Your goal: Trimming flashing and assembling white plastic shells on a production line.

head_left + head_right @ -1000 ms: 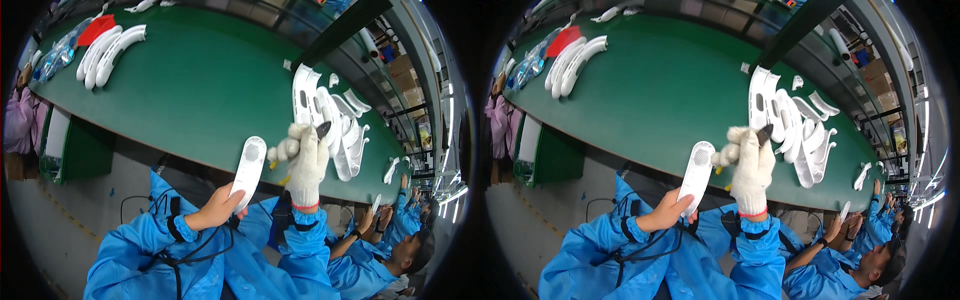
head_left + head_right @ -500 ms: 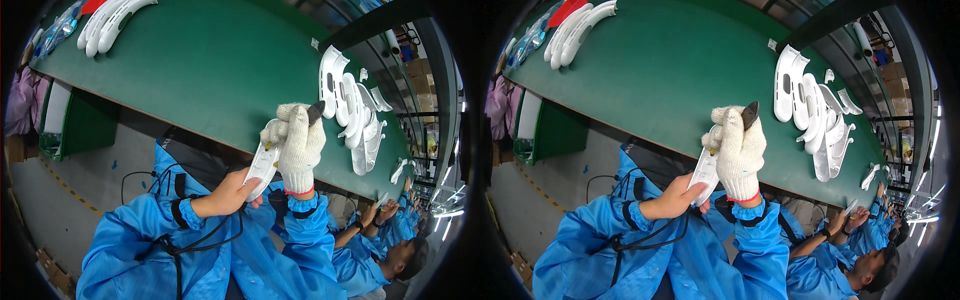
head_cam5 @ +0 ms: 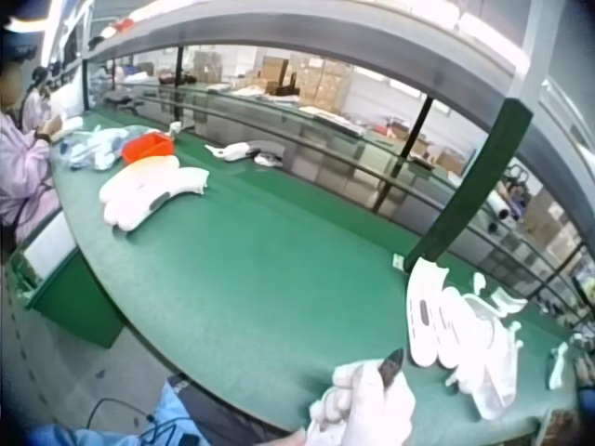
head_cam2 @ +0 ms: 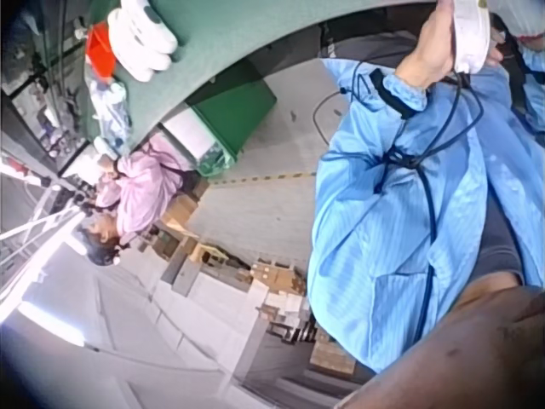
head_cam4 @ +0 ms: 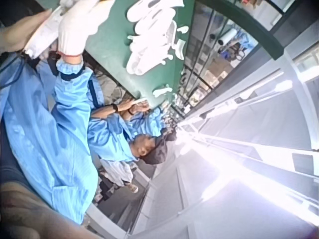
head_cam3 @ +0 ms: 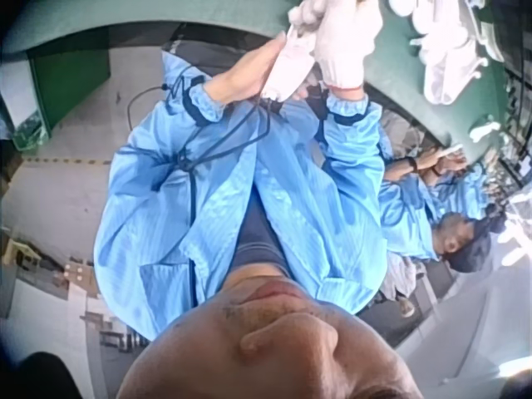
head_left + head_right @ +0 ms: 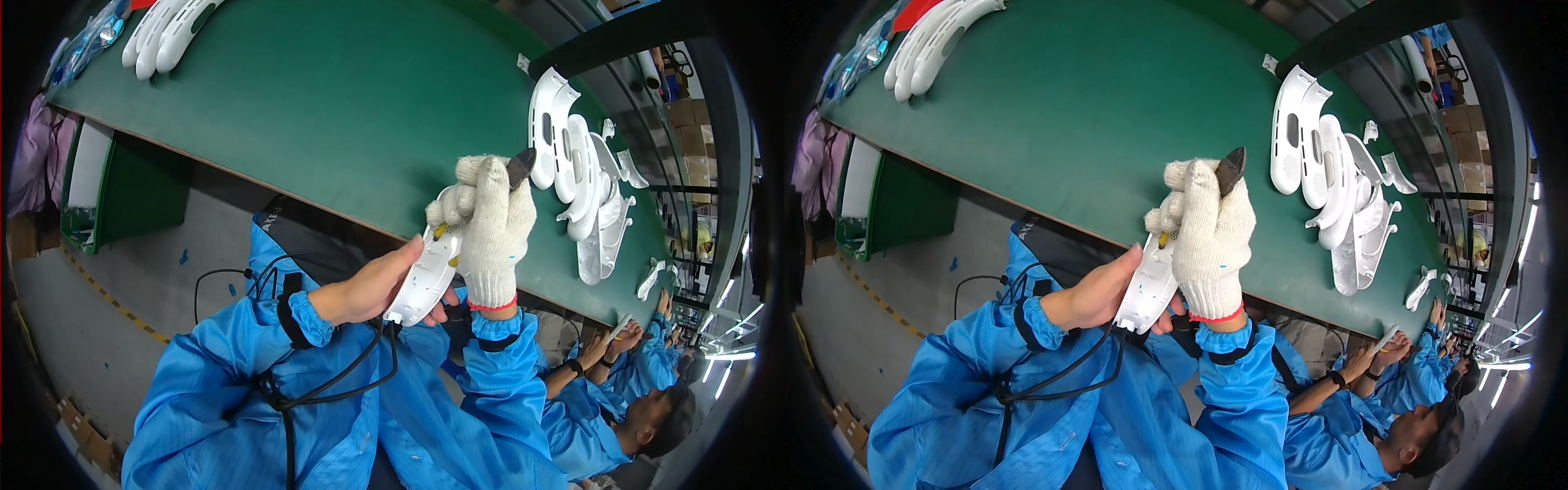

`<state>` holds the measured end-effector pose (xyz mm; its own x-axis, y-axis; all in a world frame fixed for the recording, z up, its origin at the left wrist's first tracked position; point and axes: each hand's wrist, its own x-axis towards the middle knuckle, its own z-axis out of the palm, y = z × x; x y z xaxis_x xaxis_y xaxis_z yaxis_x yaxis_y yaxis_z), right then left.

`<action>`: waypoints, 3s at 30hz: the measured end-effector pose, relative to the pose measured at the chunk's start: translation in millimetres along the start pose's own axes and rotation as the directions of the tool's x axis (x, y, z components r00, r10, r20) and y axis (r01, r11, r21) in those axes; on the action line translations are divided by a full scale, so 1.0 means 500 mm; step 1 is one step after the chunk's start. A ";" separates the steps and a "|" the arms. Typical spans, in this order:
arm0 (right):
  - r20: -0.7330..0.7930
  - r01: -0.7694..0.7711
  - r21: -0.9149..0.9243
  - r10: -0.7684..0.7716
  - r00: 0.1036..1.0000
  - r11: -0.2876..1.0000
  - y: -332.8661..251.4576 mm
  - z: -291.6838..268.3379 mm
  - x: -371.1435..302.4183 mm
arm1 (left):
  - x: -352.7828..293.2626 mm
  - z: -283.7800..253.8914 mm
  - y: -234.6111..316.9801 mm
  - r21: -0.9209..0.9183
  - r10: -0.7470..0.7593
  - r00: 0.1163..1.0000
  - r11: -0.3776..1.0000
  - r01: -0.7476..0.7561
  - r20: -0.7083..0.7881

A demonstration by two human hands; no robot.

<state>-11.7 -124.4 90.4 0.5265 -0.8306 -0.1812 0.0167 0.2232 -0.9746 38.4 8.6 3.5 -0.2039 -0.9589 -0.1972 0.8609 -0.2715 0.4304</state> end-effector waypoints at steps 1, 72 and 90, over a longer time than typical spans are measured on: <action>-0.002 0.001 -0.001 -0.001 1.000 1.000 0.000 0.002 -0.003 | 0.004 0.002 0.001 -0.153 -0.036 0.999 0.988 0.038 0.018; -0.133 -0.008 -0.017 0.006 0.991 1.000 -0.015 -0.029 0.007 | 0.037 0.015 -0.059 -0.059 0.101 0.994 0.993 -0.103 -0.039; -0.056 -0.017 -0.077 0.013 0.998 0.997 -0.009 0.001 -0.016 | 0.027 0.018 -0.037 -0.101 0.077 0.997 0.992 -0.080 -0.029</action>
<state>-15.5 -118.3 96.3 0.4785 -0.8548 -0.2007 -0.0580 0.1973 -0.9786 15.5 -0.1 0.7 -0.1231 -0.9742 -0.1890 0.9170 -0.1845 0.3537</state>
